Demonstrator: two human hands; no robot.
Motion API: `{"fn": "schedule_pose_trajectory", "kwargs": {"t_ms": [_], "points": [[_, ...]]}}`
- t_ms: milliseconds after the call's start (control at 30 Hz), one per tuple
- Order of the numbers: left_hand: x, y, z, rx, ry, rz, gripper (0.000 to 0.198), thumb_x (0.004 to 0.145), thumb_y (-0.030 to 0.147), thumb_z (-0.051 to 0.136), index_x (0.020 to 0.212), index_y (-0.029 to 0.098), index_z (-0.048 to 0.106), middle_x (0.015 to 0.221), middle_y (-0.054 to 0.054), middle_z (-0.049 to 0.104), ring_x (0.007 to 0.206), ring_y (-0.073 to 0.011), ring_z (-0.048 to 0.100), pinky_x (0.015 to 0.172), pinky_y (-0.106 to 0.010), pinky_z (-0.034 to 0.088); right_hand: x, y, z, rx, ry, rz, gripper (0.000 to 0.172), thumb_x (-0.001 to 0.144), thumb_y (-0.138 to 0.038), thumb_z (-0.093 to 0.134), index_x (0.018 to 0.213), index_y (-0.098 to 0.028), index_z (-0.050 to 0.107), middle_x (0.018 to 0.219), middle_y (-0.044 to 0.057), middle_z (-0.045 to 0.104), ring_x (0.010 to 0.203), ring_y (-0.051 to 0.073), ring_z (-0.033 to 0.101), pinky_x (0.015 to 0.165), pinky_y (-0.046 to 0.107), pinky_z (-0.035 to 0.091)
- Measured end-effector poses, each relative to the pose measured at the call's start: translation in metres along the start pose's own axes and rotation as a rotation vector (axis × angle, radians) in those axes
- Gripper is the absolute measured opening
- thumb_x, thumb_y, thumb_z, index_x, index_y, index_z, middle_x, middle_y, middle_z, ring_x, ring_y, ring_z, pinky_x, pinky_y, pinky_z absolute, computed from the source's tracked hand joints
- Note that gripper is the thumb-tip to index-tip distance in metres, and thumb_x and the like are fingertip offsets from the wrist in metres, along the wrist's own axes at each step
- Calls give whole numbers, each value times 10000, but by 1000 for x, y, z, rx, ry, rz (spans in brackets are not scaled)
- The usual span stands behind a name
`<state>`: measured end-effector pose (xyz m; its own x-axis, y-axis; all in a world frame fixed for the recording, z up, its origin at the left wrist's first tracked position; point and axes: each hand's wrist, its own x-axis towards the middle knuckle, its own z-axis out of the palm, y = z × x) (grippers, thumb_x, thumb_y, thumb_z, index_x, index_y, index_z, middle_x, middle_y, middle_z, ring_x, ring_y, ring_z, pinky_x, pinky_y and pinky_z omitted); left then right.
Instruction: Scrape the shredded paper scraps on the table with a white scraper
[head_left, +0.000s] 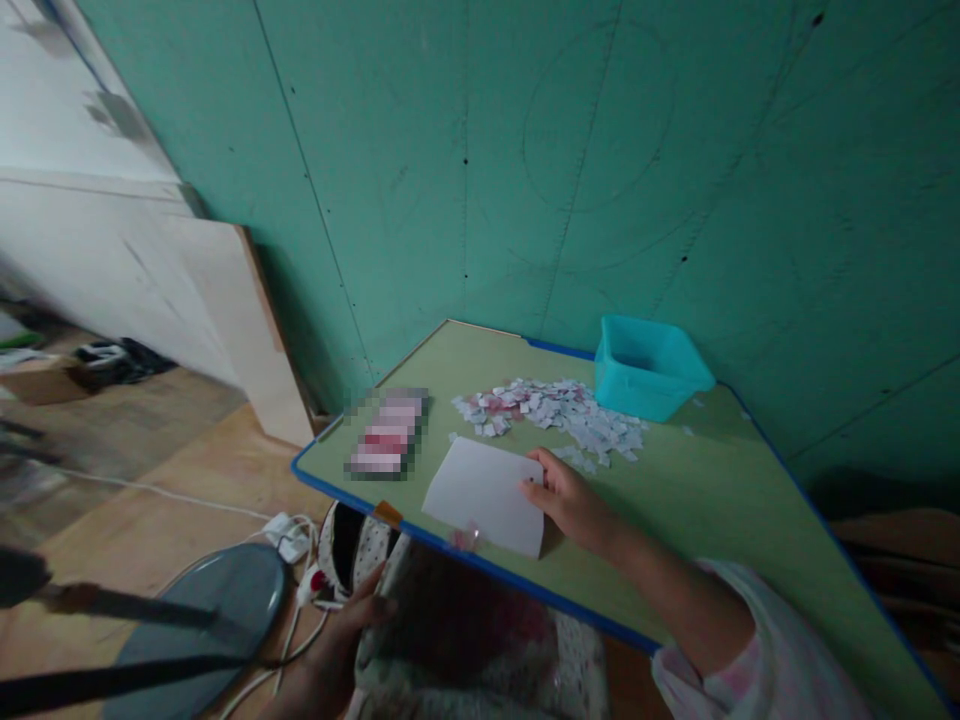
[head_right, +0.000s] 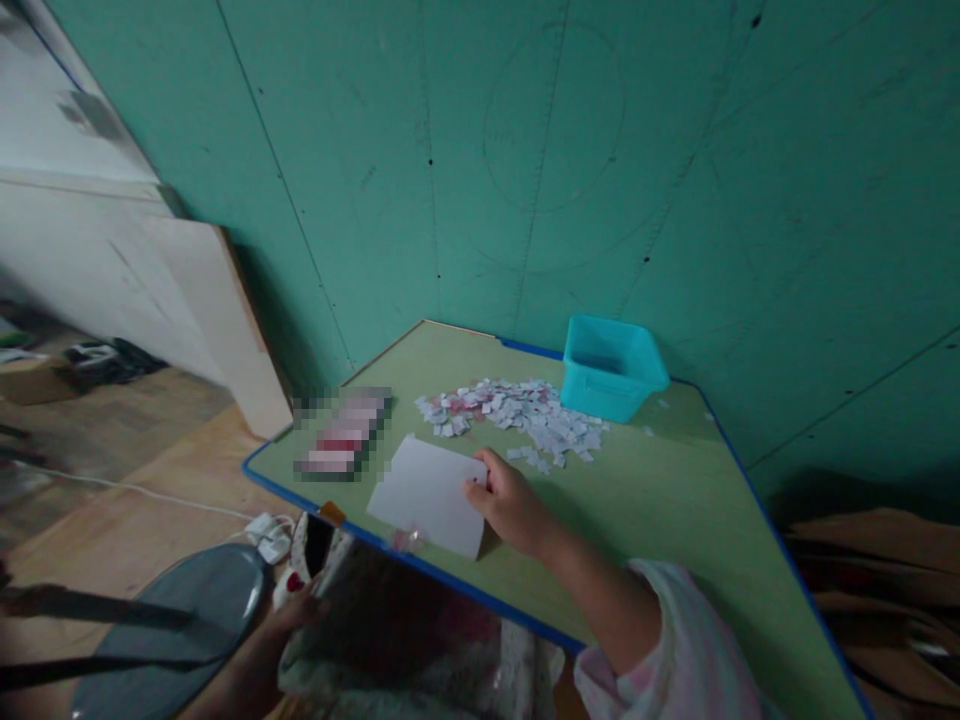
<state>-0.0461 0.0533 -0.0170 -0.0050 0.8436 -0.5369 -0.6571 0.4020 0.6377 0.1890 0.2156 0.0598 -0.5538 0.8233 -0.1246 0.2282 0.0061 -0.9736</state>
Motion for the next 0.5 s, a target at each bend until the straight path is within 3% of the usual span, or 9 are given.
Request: {"fn": "schedule_pose_trajectory", "kwargs": {"t_ms": [233,500], "points": [[6,-6,-3,-24,152,-4,589,582,133,677,1164,159,593,761,-44,768,860,-322,700,727,-380,533,-6,-7,6,15,-15,8,179,776,-323,512,884,-212,420,712,-18,516,615,121,500,538,245,375],[5,-4,1,-96,94,-25,414,573,167,707,984,196,679,729,-1,764,950,-340,668,747,-355,513,-8,-5,8,72,-39,21,223,771,-338,534,922,-214,427,730,-20,529,614,117,497,540,242,382]]}}
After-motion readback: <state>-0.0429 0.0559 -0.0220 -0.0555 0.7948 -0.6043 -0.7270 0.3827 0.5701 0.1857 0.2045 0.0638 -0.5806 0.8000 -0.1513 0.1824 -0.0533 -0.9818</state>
